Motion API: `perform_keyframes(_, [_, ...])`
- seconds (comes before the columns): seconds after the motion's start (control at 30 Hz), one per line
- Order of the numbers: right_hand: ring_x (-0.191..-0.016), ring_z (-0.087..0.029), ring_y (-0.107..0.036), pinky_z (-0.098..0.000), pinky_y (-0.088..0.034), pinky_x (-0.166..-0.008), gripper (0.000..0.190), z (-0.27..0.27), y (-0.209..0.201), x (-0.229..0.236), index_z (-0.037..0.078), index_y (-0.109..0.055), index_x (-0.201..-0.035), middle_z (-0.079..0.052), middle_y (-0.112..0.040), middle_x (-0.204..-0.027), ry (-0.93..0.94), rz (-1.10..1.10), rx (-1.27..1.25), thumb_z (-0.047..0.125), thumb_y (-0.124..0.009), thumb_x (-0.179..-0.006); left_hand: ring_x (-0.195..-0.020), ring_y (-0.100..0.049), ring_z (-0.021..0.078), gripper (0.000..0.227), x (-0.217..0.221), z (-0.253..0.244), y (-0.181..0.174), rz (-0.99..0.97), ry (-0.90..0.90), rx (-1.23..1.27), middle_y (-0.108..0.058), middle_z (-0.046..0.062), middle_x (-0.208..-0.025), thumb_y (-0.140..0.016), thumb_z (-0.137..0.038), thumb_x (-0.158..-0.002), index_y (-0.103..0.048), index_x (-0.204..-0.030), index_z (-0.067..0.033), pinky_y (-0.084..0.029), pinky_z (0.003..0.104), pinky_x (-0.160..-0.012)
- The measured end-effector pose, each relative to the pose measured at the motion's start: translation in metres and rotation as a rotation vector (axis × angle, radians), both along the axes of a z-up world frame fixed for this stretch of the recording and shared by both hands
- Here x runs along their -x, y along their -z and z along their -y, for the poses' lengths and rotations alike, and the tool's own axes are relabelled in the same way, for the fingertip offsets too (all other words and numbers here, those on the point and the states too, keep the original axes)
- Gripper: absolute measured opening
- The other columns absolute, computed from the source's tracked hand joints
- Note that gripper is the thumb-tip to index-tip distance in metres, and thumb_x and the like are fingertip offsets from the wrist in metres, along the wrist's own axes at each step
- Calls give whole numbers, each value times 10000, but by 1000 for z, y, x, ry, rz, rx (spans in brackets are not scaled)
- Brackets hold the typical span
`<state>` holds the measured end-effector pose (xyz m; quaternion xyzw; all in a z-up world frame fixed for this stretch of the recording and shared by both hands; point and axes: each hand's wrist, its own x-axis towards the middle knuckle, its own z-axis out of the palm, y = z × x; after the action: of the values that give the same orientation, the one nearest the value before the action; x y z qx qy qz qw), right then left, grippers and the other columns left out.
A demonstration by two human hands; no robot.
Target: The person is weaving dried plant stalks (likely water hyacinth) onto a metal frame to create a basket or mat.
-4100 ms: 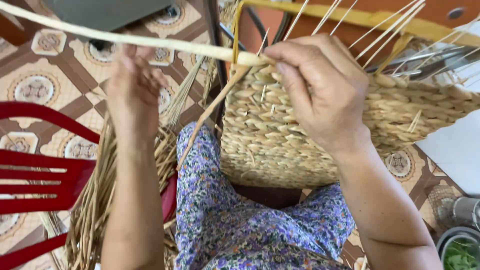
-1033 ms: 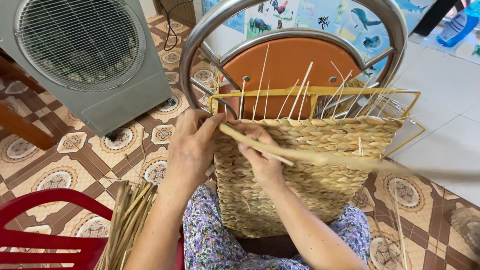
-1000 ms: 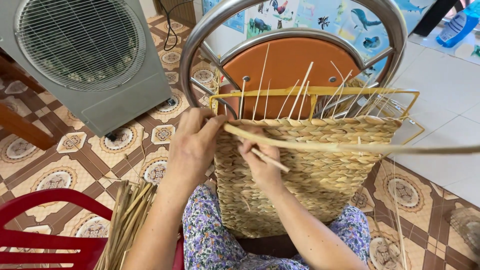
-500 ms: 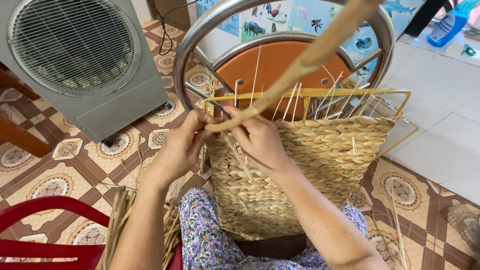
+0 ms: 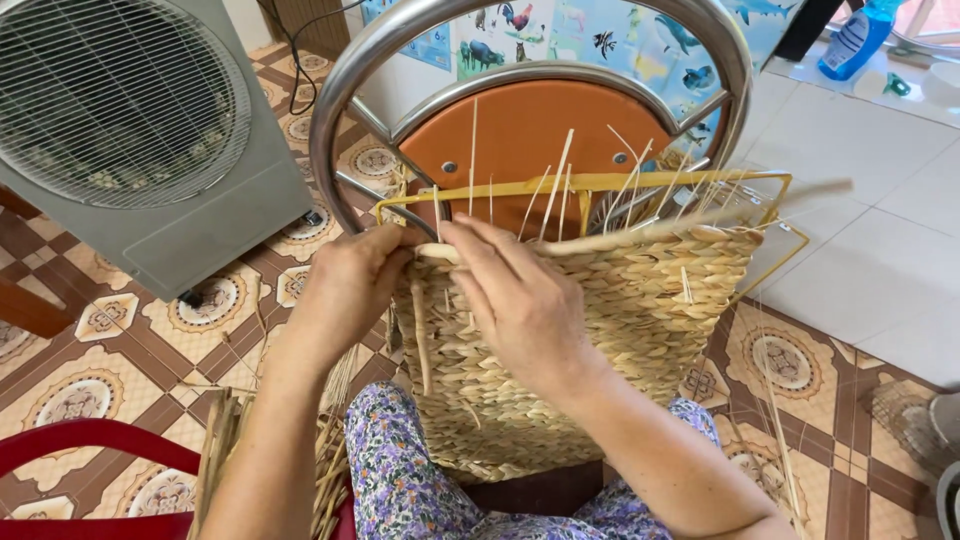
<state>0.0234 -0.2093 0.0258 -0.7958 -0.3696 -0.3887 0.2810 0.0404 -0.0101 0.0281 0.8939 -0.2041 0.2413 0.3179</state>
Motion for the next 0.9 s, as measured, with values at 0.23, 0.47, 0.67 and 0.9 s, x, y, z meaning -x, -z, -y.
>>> perform_keyframes(0.23, [-681,-178,-675,-316,-524,-539,280,26,-1,-7,83,-676,-1100,-34,-686,-872,290,-277,199,299,-709,-925,-898,-768,189,193,0,8,23,77,99,242,-785,89,-1024,-679,-98,-979,-766,-1151,-100,-620,317,-775])
perform_keyframes(0.47, [-590,-149,-580,-293,-467,-504,288,43,28,-30,126,-650,-912,5,-646,-771,380,-565,331,401,-675,-992,-842,-741,86,157,-7,14,44,46,18,443,-795,43,-997,-639,-74,-1034,-760,-1132,-65,-614,242,-708])
perform_keyframes(0.67, [-717,-162,-597,-293,-539,-609,353,15,5,10,74,-702,-1180,-80,-612,-927,100,-14,187,267,-714,-884,-635,-709,58,121,-9,2,11,-269,156,486,-798,17,-1006,-593,-57,-996,-653,-1099,-41,-576,232,-470])
perform_keyframes(0.9, [-927,-129,-703,-256,-597,-788,97,19,36,-33,151,-713,-1098,-3,-685,-1018,-222,-234,-41,154,-676,-1009,-601,-702,123,104,-5,-10,-16,-566,196,452,-794,57,-934,-574,-47,-984,-605,-1084,-55,-600,270,-501])
